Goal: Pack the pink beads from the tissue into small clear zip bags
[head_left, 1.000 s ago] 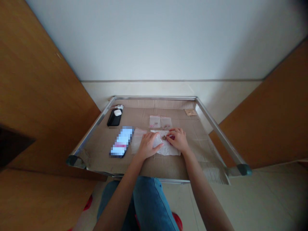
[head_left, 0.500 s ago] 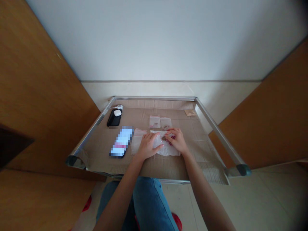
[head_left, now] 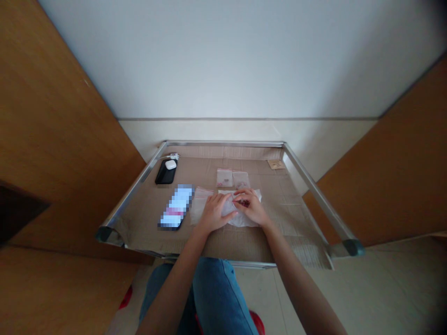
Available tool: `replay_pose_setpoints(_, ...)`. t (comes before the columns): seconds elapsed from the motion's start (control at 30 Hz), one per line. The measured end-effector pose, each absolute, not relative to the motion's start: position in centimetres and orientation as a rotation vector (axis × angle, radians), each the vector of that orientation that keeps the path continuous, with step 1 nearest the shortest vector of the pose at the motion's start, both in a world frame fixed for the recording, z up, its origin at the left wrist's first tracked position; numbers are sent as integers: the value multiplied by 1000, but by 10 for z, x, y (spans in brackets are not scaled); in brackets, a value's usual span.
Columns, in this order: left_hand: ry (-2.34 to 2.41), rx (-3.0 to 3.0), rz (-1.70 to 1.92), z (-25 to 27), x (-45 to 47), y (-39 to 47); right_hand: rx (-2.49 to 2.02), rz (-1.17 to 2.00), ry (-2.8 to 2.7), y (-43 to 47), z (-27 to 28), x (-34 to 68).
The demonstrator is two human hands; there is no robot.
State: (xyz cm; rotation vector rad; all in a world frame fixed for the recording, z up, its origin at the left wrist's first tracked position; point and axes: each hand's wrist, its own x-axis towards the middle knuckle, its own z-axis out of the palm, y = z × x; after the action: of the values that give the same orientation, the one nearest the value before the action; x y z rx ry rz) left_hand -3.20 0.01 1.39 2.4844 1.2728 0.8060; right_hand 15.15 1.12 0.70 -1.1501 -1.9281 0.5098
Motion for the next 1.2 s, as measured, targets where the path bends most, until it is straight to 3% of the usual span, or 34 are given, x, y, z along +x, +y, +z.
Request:
replay_pose_setpoints(0.17,1284,2488,800,14,-32,0,-1159,497,-1916,11,8,152)
replay_pose_setpoints(0.5,1298,2469,804,15,-31,0,-1631,215,-1940,7,13,159)
replay_pose_setpoints(1.2,1316,2452,808,14,-32,0,-1666,151,-1979,8,7,160)
